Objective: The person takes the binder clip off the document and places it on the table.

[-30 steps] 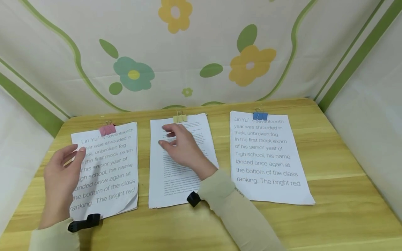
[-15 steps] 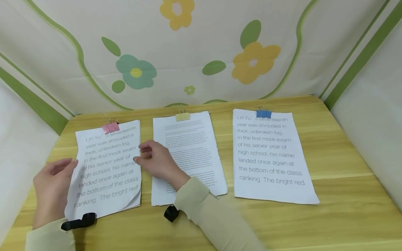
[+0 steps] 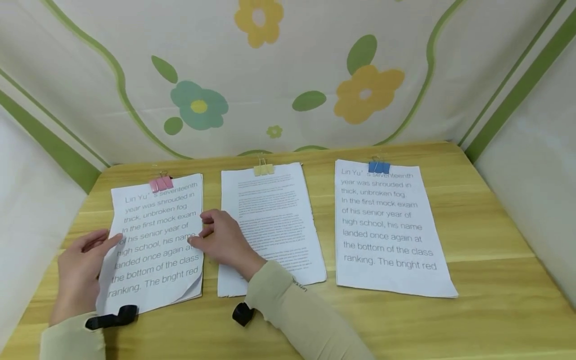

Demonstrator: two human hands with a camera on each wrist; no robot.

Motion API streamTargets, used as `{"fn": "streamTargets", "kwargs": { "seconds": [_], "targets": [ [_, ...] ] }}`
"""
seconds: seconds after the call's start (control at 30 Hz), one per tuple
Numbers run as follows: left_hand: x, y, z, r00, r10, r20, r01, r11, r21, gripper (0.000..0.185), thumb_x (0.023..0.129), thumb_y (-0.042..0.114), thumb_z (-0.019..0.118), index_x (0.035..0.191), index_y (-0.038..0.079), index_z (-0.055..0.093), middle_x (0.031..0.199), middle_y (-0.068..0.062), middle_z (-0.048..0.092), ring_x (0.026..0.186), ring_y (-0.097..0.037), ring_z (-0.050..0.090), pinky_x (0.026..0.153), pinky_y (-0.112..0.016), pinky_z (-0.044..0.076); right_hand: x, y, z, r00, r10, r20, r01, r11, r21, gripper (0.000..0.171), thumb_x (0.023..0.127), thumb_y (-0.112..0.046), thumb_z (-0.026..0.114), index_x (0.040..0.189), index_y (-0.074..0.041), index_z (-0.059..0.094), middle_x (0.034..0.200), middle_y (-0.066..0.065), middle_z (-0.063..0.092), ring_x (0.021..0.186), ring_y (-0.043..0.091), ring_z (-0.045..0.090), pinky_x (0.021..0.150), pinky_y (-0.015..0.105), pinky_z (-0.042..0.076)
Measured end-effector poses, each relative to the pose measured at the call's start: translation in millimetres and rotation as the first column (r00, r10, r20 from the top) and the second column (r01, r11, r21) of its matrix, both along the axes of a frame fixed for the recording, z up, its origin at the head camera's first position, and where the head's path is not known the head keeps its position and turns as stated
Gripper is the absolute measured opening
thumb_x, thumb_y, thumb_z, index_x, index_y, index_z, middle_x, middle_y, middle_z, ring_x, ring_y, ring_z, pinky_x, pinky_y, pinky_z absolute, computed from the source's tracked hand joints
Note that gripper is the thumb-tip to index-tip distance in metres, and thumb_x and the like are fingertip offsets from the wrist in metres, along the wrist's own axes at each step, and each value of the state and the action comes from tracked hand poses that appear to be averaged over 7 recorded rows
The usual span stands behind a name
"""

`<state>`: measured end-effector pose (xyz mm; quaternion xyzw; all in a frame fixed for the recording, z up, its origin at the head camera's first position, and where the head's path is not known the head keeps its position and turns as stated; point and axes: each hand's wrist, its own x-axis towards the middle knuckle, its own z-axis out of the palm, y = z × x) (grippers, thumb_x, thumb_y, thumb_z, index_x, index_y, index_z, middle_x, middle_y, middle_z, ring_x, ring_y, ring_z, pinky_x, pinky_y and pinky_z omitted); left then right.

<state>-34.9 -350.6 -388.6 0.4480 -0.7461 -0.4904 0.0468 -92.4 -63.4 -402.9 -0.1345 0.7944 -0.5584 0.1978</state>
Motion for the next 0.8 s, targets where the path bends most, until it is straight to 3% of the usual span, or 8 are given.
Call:
{"fn": "streamTargets", "kwargs": {
  "seconds": [0.3,0.53,0.8],
  "targets": [
    [0.5,-6.1,-1.6,0.995,-0.077,0.071,0.081,0.994,-0.067,0.073,0.099,0.040,0.077,0.162,0.015,0.049,0.112,0.014,0.049,0.101,-0.011,0.043,0.081,-0.020,0.041,0.1,-3.7,-2.2,0.999,-0.015,0.029,0.015,1.000,-0.006,0.062,0.093,-0.030,0.086,0.147,-0.014,0.060,0.122,-0.007,0.071,0.094,0.000,0.064,0.103,0.027,0.051],
    [-1.4,-3.5,-4.4,0.995,-0.064,0.077,0.070,0.995,-0.065,0.072,0.100,0.040,0.076,0.162,0.016,0.049,0.111,0.015,0.048,0.101,-0.011,0.043,0.080,-0.018,0.042,0.4,-1.2,-0.2,1.000,0.002,0.016,-0.002,1.000,-0.003,0.063,0.094,-0.030,0.085,0.149,-0.013,0.059,0.135,-0.004,0.068,0.092,-0.001,0.064,0.097,0.023,0.052],
    [-5.2,3.2,-2.7,0.995,-0.076,0.066,0.081,0.994,-0.074,0.073,0.100,0.038,0.075,0.163,0.014,0.047,0.113,0.015,0.047,0.101,-0.009,0.041,0.084,-0.019,0.040,-1.7,3.4,2.4,1.000,0.009,0.015,-0.010,1.000,0.027,0.062,0.095,-0.031,0.084,0.150,-0.015,0.059,0.133,-0.005,0.068,0.093,0.001,0.063,0.094,0.023,0.052]
  ]
}}
